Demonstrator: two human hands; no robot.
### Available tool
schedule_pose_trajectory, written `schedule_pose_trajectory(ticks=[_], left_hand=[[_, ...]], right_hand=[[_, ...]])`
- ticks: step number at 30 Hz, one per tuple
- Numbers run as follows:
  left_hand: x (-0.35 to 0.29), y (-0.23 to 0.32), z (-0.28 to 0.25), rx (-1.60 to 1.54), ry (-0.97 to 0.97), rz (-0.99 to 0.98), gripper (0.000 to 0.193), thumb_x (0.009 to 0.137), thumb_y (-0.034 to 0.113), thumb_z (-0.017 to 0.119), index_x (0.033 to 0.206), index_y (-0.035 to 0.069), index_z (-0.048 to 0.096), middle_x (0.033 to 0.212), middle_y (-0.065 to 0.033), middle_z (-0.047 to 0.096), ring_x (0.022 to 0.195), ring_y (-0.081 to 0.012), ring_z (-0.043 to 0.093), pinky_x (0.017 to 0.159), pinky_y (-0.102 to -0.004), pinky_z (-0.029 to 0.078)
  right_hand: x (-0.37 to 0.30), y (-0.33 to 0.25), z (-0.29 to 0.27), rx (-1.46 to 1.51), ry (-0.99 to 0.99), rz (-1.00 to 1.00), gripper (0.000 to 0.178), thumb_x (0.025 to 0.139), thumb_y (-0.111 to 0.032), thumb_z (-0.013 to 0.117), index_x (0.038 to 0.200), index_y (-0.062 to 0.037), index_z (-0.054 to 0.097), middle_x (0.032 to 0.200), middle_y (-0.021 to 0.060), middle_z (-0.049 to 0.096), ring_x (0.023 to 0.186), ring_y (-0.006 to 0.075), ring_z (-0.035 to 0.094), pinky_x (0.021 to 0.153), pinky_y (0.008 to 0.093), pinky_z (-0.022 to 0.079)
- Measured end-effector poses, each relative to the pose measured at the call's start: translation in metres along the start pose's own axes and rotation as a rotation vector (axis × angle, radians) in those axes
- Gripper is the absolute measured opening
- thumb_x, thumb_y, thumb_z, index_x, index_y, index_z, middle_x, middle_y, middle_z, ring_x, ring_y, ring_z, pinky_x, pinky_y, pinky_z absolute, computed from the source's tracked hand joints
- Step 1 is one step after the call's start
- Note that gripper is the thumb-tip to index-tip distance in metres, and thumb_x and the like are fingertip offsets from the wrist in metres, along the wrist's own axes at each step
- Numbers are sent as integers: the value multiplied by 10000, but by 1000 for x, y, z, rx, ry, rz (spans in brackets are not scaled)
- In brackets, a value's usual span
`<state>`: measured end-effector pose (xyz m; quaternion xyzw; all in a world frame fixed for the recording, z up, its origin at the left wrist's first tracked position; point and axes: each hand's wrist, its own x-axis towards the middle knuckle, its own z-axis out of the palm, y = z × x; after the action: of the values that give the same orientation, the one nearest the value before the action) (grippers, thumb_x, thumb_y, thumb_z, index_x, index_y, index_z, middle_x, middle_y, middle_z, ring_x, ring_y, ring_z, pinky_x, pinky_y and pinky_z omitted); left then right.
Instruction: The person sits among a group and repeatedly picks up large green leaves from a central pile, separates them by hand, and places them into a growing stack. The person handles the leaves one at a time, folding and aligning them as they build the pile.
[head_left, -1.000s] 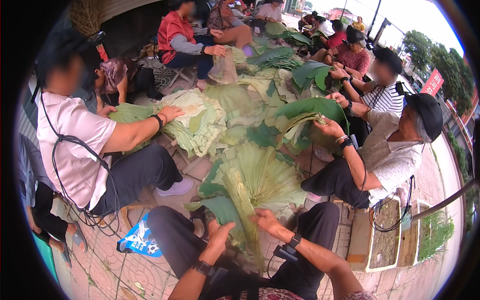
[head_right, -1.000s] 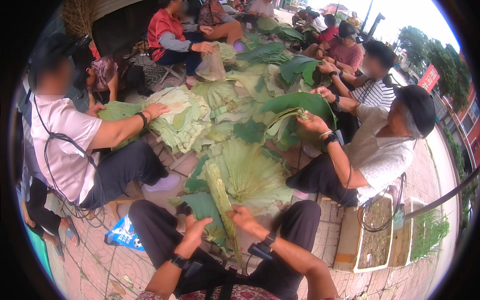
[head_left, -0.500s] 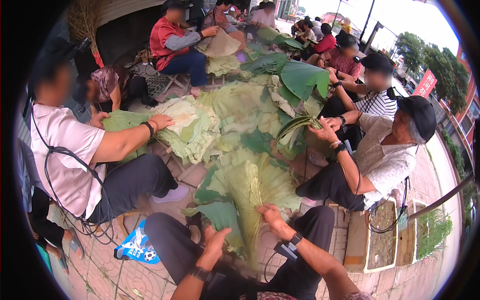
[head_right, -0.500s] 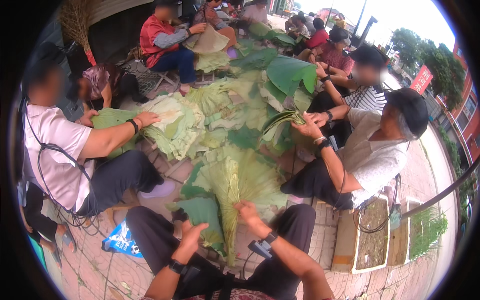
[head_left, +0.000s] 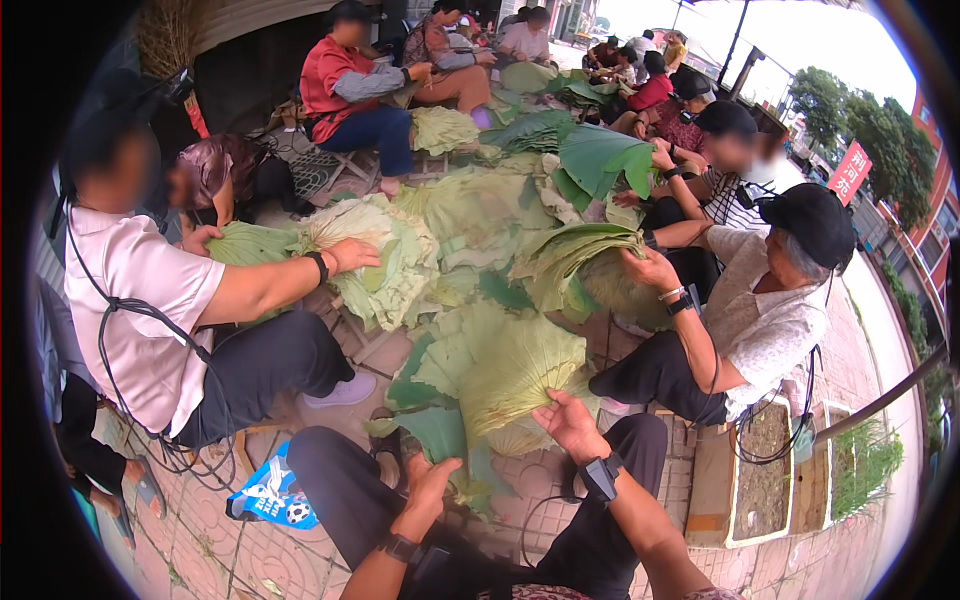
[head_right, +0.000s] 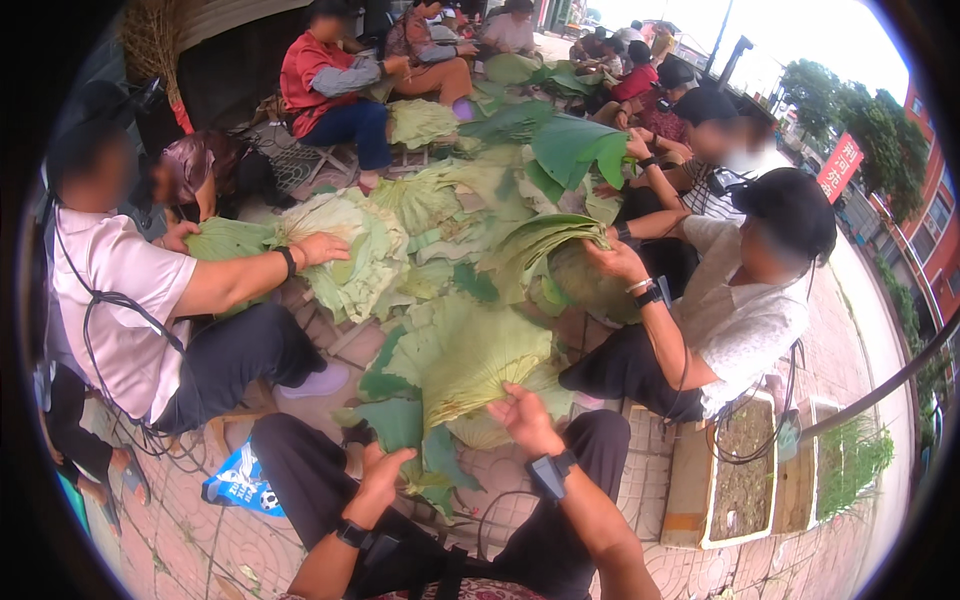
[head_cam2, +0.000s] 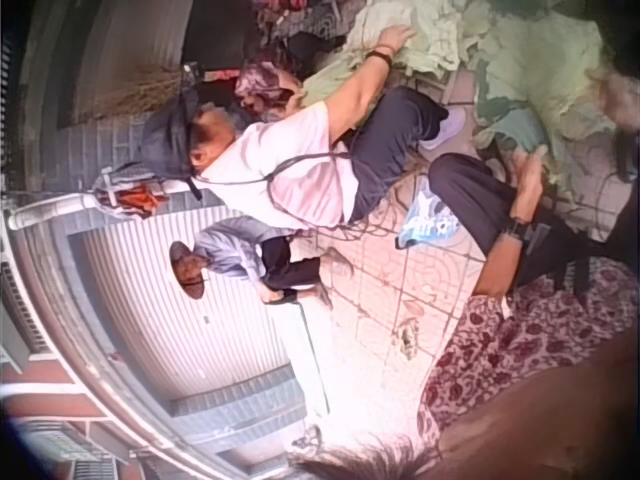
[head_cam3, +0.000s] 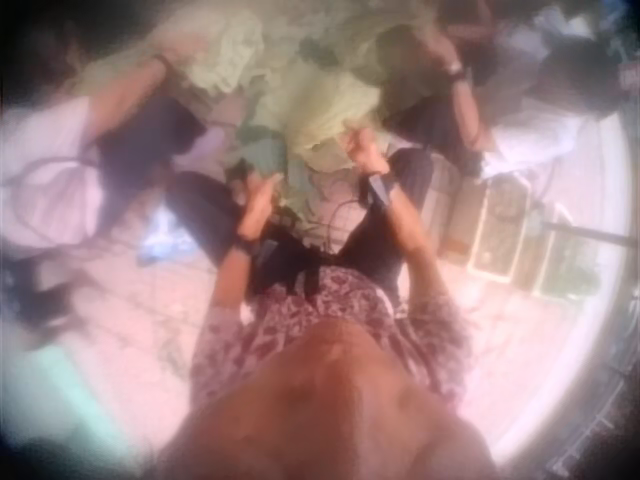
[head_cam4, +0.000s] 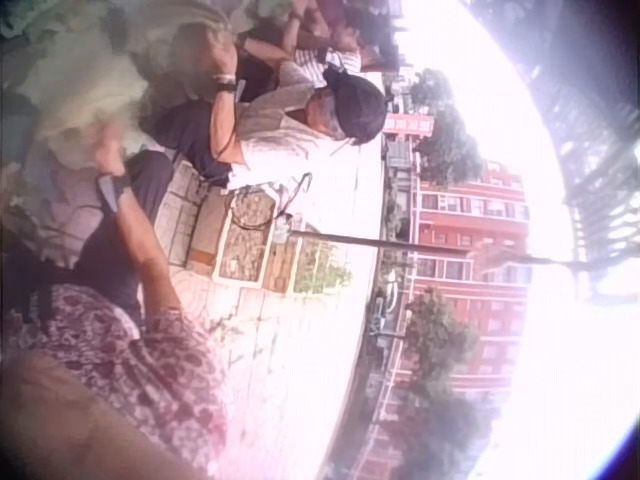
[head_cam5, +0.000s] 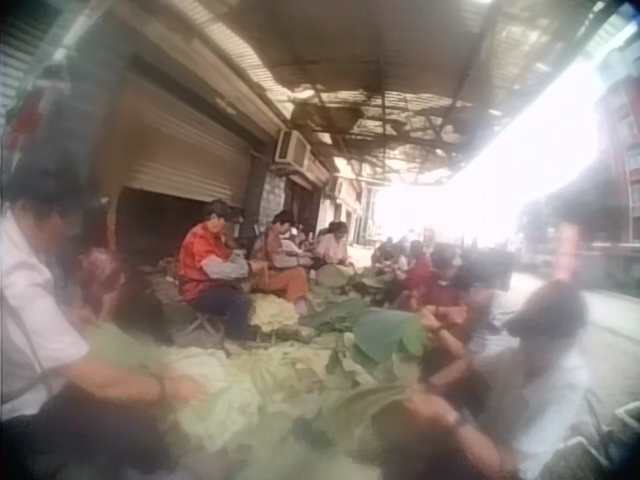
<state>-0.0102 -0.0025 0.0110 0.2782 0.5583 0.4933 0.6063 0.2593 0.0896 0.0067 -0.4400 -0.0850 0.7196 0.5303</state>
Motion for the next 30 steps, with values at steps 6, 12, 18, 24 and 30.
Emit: schedule_pose_trajectory(ticks=[6,12,18,24,30], left_hand=[[-1,0,-1,-39,16,-1,262,779,-31,687,1040,-40,662,957,-81,687,852,-181,647,753,-314,508],[-2,1,0,-73,2,-8,276,778,-33,693,1052,-44,658,979,-89,692,866,-186,651,777,-320,511],[-6,4,-1,-117,24,-18,276,775,-36,703,1048,-39,666,981,-83,696,869,-181,653,784,-314,511],[-6,2,-7,-160,34,-21,272,772,-36,709,1041,-37,673,973,-76,700,868,-178,654,787,-306,510],[-8,10,-14,-187,87,-13,220,786,-36,690,1005,-14,687,959,-47,701,853,-153,647,786,-297,503]], right_hand=[[4,-2,-4,89,-118,2,161,950,-116,600,1080,-57,524,975,81,574,926,280,621,820,389,548],[5,-7,-8,33,-82,2,189,975,-133,571,1132,-59,497,1010,73,597,919,289,650,814,370,544],[6,7,-11,-163,1,105,247,1023,-135,443,1245,-30,475,1155,147,628,1075,319,659,809,361,554],[9,10,-12,-223,74,151,115,999,-118,517,1078,-39,546,1054,154,661,1025,326,679,765,354,560],[8,-1,3,48,-70,34,146,1002,-85,494,1127,-12,485,1026,133,615,1019,309,679,733,333,580]])
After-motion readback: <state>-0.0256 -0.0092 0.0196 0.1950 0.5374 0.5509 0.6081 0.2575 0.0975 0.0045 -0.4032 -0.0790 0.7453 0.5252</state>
